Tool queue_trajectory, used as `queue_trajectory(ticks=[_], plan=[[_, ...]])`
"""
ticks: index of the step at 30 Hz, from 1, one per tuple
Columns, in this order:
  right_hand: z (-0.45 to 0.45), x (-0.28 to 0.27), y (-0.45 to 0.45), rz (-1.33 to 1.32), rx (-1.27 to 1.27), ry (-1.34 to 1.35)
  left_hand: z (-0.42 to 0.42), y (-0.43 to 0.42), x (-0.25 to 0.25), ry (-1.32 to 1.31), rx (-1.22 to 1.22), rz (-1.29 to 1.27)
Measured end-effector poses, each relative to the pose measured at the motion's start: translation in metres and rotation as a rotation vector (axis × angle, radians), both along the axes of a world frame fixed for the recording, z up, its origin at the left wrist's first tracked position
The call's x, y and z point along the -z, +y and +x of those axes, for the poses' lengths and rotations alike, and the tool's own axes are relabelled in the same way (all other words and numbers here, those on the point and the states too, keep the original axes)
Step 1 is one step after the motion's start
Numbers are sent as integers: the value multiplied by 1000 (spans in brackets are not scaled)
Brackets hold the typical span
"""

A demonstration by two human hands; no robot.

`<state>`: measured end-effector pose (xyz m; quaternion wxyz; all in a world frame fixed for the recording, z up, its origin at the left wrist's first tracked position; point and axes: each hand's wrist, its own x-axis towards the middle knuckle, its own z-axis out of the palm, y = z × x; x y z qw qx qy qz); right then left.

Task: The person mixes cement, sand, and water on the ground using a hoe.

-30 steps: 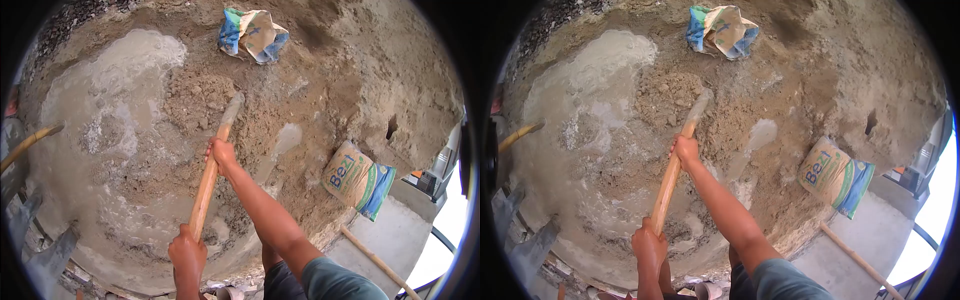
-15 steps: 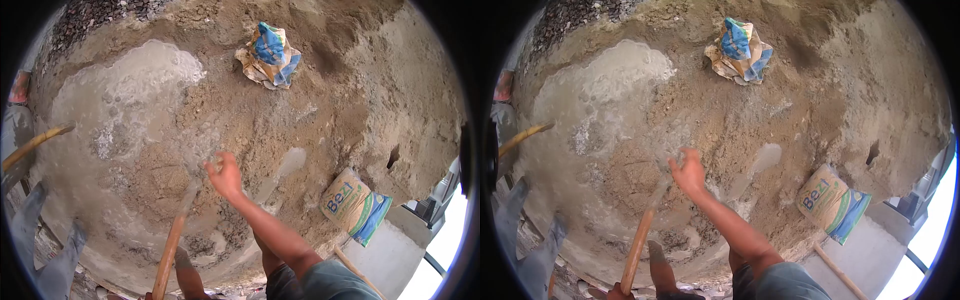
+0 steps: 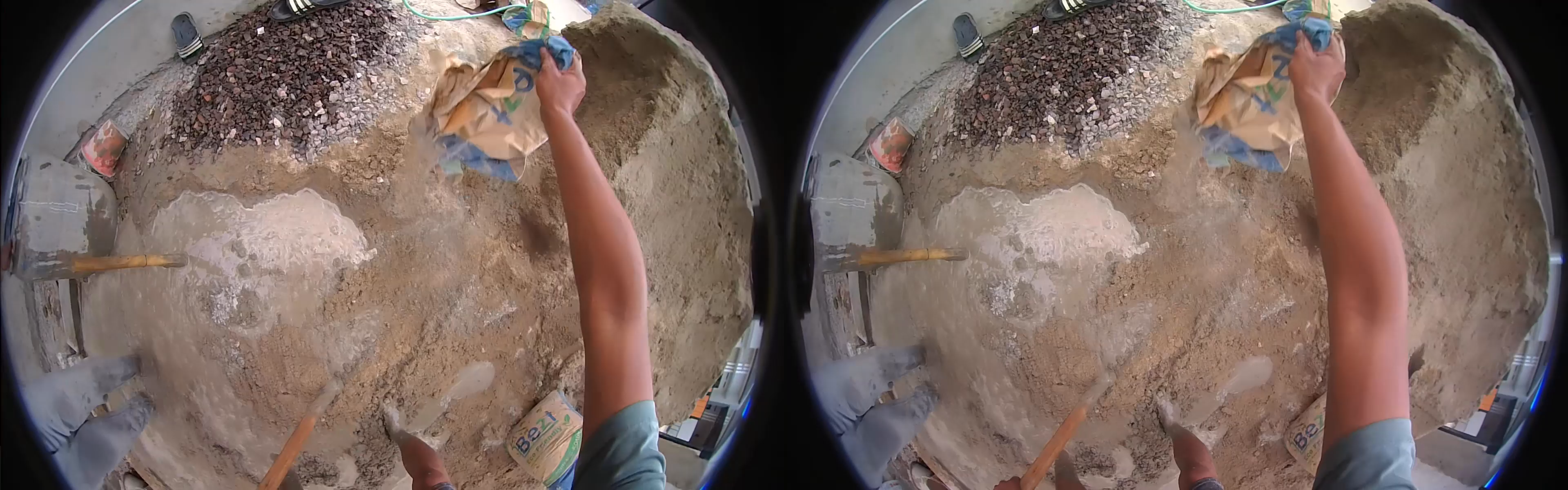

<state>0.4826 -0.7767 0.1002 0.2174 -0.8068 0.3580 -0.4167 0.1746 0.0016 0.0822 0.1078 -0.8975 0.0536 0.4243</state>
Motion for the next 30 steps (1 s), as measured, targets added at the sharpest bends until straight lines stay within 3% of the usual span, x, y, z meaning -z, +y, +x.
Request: queue_trajectory(ticks=[1, 5, 8, 12, 14, 15, 17, 19, 22, 25, 26, 30], plan=[[14, -47, -5, -127, -93, -33, 1, -5, 0, 6, -5, 1], [17, -47, 31, 622, -521, 365, -12, 0, -2, 87, 0, 77], [-41, 81, 126, 359, -505, 328, -12, 1, 4, 45, -5, 92], [-189, 276, 323, 776, -132, 542, -10, 18, 13, 64, -21, 64], [-293, 327, 463, 1106, 179, 679, -6, 37, 19, 112, -24, 68], [-319, 297, 530, 1360, 418, 748, -6, 49, 27, 135, -21, 71], [-395, 312, 659, 1657, 665, 782, -6, 82, 34, 172, -14, 65], [-413, 274, 726, 2281, 736, 280, -6, 110, 45, 176, -6, 8], [-410, 279, 777, 2415, 472, -376, -15, 173, 74, 177, -10, -89], [-384, 323, 792, 2451, 498, -426, -44, 242, 113, 162, 4, -179], [-387, 334, 808, 2393, 498, -247, -59, 262, 127, 151, 1, -217], [-387, 282, 842, 2160, 529, -149, -119, 342, 170, 150, -59, -352]])
